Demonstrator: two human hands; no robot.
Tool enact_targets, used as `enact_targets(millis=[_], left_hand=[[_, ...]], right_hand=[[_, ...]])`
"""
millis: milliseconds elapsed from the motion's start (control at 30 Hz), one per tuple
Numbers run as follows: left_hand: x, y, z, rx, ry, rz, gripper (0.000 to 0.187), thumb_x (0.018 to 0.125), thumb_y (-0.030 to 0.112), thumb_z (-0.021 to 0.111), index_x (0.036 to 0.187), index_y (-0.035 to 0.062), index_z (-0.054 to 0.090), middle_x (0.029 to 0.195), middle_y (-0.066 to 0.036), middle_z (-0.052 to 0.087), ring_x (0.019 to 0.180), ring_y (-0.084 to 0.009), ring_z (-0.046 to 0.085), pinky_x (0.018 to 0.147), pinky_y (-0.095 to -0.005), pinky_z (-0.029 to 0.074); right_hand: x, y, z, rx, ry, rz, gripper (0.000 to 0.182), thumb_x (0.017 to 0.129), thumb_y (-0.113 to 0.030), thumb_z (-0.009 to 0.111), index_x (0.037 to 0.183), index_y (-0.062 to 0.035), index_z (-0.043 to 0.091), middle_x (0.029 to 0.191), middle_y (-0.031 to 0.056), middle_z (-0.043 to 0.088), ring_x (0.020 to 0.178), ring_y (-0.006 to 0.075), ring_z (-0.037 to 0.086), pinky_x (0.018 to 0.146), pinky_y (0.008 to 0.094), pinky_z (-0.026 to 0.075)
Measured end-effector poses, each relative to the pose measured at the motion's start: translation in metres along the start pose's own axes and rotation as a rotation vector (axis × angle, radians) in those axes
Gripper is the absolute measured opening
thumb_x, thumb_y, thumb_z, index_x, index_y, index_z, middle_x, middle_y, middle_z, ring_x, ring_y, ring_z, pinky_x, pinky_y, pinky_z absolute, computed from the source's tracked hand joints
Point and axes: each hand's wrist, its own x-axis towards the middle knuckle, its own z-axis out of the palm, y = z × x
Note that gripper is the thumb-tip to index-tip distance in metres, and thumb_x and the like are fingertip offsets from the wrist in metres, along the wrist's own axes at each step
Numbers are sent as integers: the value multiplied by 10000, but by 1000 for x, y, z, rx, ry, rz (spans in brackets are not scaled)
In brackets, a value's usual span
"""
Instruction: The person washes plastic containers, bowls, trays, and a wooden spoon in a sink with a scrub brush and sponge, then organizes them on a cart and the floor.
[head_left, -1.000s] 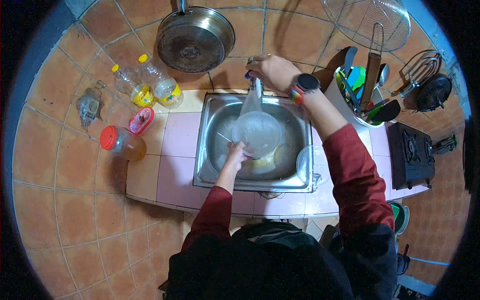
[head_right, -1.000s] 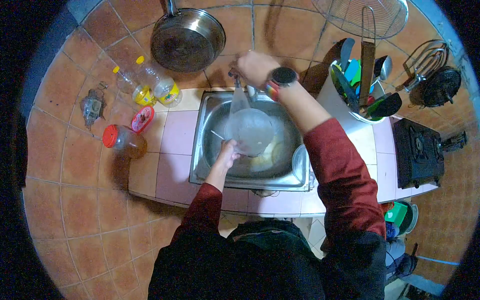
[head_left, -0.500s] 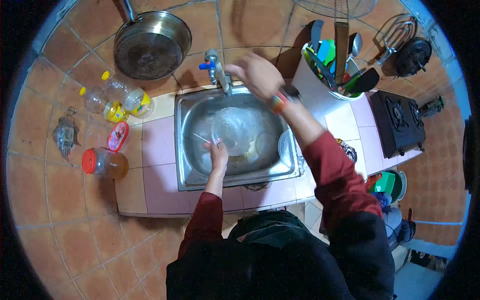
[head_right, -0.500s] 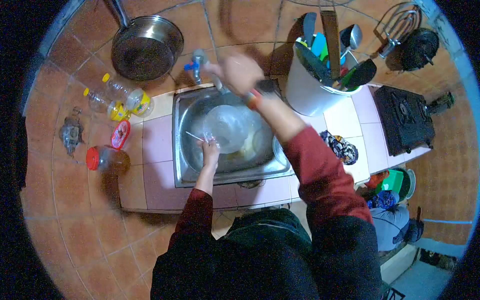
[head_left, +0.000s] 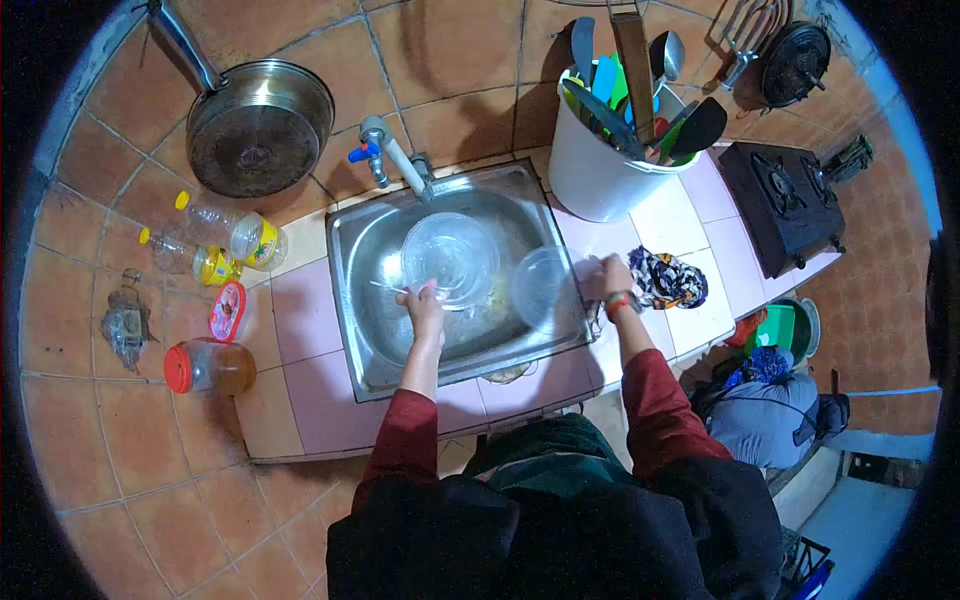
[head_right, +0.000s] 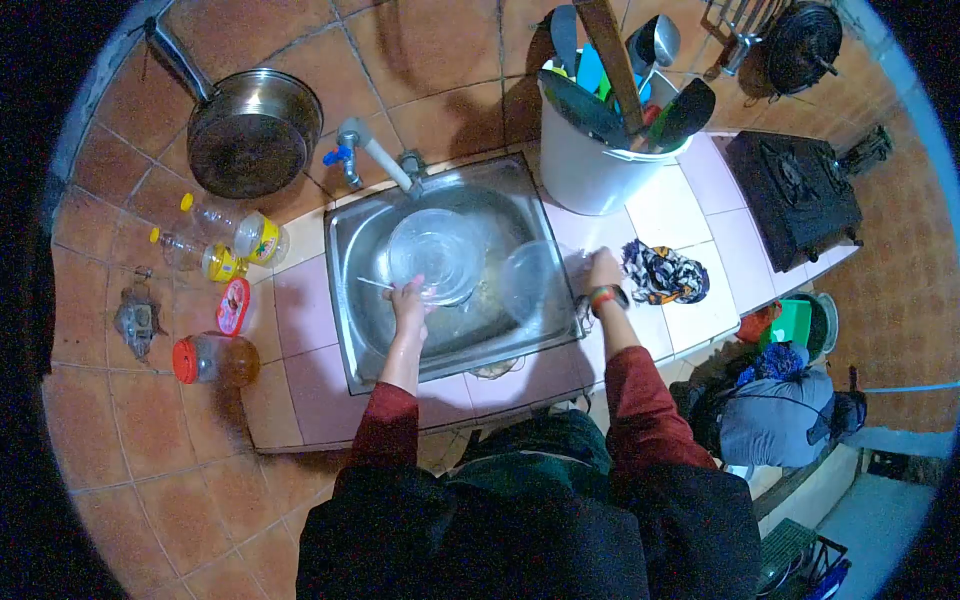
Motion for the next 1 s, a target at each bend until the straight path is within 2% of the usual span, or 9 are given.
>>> enact_targets(millis=[133, 200, 267, 433, 500, 600, 800, 867, 1000], left_hand=[[3, -2, 17, -51, 4, 170, 268, 769, 74, 359, 1006, -28, 284, 1018, -171, 380, 928, -264, 438, 785, -317, 370], [17, -21, 14, 504, 133, 511, 278, 746, 64, 369, 982, -78, 334, 989, -187, 371, 916, -290, 436, 823, -342, 324], [28, -41, 7, 294, 94, 433, 290, 728, 65, 382, 957, -113, 379, 980, -193, 335, 904, -310, 424, 838, -359, 296], [22, -50, -21, 527, 356, 533, 330, 736, 57, 393, 1011, -115, 333, 980, -217, 339, 903, -343, 415, 829, -359, 300], [19, -44, -34, 714, 459, 706, 314, 750, 43, 389, 1008, -103, 283, 962, -241, 389, 901, -375, 420, 806, -393, 305], [15, -20, -46, 613, 469, 654, 275, 783, 39, 347, 1021, -95, 316, 942, -202, 379, 903, -304, 428, 813, -375, 311], [28, -8, -58, 749, 477, 734, 270, 757, 29, 348, 979, -47, 214, 886, -254, 408, 791, -366, 475, 728, -430, 340], [16, 8, -50, 823, 431, 534, 264, 736, 11, 356, 955, -27, 213, 879, -259, 401, 804, -384, 466, 738, -429, 335], [38, -13, -61, 822, 437, 666, 306, 711, -8, 394, 956, -30, 212, 896, -250, 393, 829, -372, 463, 755, -421, 338]], right_hand=[[-12, -67, 7, -197, 46, 6, 153, 777, -137, 391, 866, -45, 475, 886, 177, 496, 799, 352, 513, 665, 418, 426], [-12, -73, 20, -231, 63, -46, 161, 778, -121, 367, 866, -59, 487, 937, 143, 457, 862, 317, 475, 713, 414, 406], [-16, -73, 40, -315, 214, -482, 195, 771, -132, 373, 904, -63, 498, 949, 133, 456, 892, 282, 449, 749, 413, 379], [-16, -130, 59, -501, -394, -656, 311, 739, -223, 452, 1001, -61, 496, 1030, 150, 436, 977, 294, 422, 802, 376, 366], [-14, -141, 86, -249, -527, -115, 427, 752, -345, 460, 1068, -56, 463, 1090, 173, 412, 1043, 323, 389, 846, 386, 355], [-2, -160, 130, 11, -531, 147, 584, 710, -457, 501, 1126, -58, 408, 1121, 198, 384, 1079, 344, 360, 874, 391, 344], [-10, -189, 155, -59, -576, 70, 746, 580, -379, 682, 1169, -85, 329, 1163, 172, 312, 1094, 321, 344, 887, 377, 341], [-7, -190, 159, -100, -592, 206, 742, 564, -368, 695, 1162, -114, 336, 1155, 162, 319, 1088, 308, 353, 876, 358, 355], [0, -191, 177, -2, -529, 443, 593, 582, -185, 664, 1088, -76, 375, 1090, 111, 421, 993, 283, 447, 820, 360, 393]])
